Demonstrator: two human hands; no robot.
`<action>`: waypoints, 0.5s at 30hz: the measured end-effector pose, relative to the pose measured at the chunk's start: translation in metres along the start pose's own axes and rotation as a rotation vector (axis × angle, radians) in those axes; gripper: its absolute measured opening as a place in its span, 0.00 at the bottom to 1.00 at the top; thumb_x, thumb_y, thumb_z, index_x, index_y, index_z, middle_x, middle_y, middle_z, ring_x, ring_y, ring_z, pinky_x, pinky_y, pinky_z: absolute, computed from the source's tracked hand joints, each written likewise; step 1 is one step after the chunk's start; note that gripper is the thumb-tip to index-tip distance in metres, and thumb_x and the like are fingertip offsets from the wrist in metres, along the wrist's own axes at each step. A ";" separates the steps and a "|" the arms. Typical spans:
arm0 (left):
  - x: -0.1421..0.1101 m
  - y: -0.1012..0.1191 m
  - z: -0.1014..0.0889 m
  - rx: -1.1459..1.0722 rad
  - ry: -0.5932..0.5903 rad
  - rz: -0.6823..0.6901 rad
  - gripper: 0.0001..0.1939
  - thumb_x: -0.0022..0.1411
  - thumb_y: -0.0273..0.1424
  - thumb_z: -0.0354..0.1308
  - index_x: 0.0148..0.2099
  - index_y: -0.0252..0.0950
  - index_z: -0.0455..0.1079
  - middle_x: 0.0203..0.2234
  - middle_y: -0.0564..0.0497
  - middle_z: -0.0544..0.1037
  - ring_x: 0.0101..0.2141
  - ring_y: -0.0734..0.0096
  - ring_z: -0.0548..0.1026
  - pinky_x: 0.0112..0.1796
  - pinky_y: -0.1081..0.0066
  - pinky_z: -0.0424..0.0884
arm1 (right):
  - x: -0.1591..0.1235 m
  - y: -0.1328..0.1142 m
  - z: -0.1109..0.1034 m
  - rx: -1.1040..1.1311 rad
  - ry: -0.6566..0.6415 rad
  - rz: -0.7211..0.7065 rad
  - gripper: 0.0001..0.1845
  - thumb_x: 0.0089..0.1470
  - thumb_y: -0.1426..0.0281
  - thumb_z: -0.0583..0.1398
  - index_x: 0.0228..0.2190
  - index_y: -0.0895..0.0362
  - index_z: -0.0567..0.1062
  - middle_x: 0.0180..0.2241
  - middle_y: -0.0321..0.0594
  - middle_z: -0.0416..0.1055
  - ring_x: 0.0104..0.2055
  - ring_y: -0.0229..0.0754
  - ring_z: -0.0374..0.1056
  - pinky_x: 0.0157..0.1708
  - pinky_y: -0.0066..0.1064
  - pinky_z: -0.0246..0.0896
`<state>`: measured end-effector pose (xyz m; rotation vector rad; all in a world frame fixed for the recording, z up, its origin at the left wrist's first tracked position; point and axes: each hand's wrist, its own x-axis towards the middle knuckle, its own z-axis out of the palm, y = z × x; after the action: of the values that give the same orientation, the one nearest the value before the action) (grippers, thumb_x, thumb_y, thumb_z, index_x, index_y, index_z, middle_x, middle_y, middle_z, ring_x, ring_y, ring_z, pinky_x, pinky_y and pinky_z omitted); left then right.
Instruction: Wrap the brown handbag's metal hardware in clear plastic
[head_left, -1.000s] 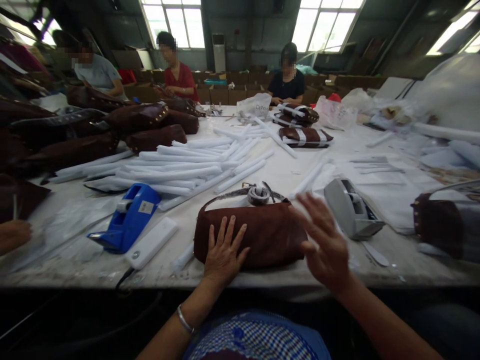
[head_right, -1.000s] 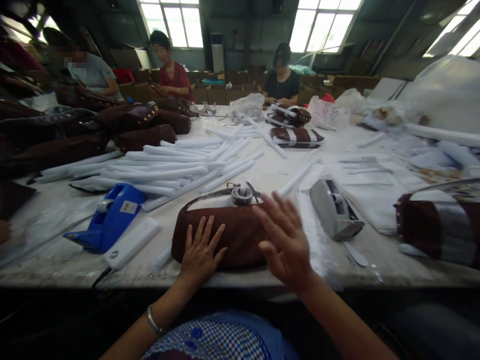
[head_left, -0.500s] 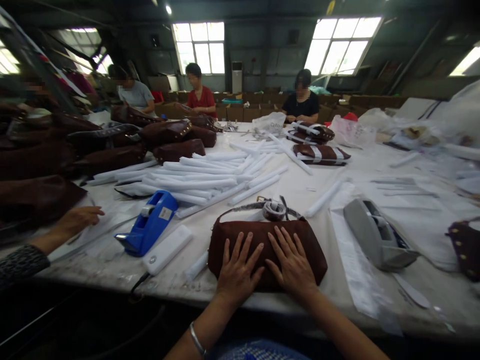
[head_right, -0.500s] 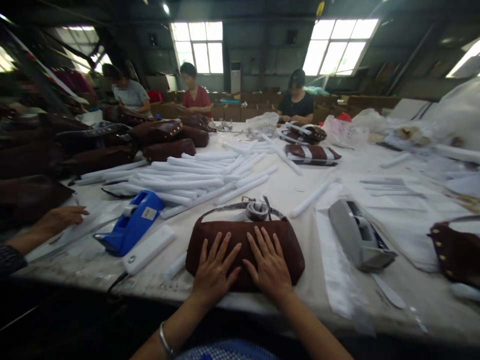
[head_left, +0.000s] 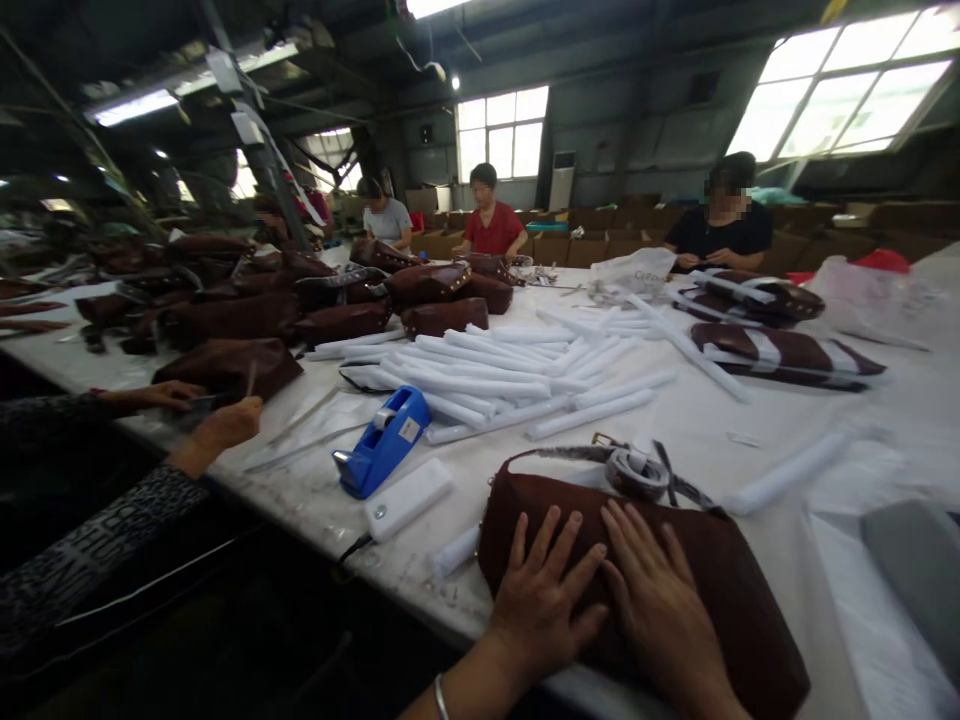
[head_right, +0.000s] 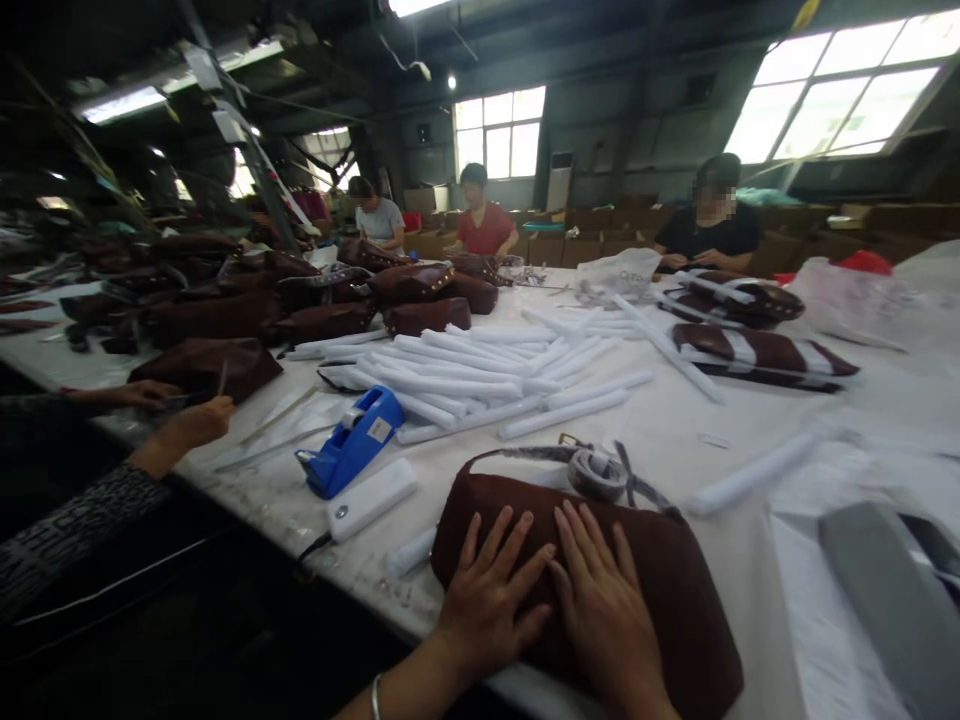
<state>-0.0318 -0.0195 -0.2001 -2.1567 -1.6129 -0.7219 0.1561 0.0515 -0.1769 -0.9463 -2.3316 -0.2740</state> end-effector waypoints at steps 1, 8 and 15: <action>0.000 0.000 -0.001 0.007 -0.001 0.005 0.33 0.67 0.48 0.51 0.70 0.45 0.54 0.70 0.50 0.53 0.69 0.53 0.49 0.67 0.49 0.33 | -0.001 -0.001 0.011 -0.002 -0.015 -0.022 0.32 0.67 0.64 0.48 0.69 0.56 0.49 0.66 0.45 0.58 0.67 0.52 0.55 0.66 0.49 0.47; -0.001 0.001 -0.005 0.037 -0.006 -0.005 0.31 0.68 0.49 0.47 0.69 0.46 0.55 0.70 0.53 0.52 0.69 0.56 0.48 0.67 0.49 0.35 | -0.013 0.008 0.018 0.081 0.025 -0.106 0.32 0.66 0.64 0.50 0.68 0.56 0.52 0.65 0.44 0.61 0.65 0.53 0.58 0.66 0.47 0.48; -0.001 0.000 -0.008 0.134 0.028 0.014 0.31 0.68 0.51 0.45 0.69 0.47 0.57 0.69 0.54 0.55 0.69 0.56 0.48 0.66 0.49 0.37 | -0.037 0.037 0.050 0.167 0.111 -0.168 0.34 0.61 0.64 0.54 0.67 0.47 0.56 0.59 0.40 0.69 0.58 0.56 0.68 0.60 0.51 0.59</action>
<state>-0.0337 -0.0243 -0.1940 -2.0521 -1.5835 -0.6184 0.1801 0.0773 -0.2399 -0.6400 -2.2940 -0.1909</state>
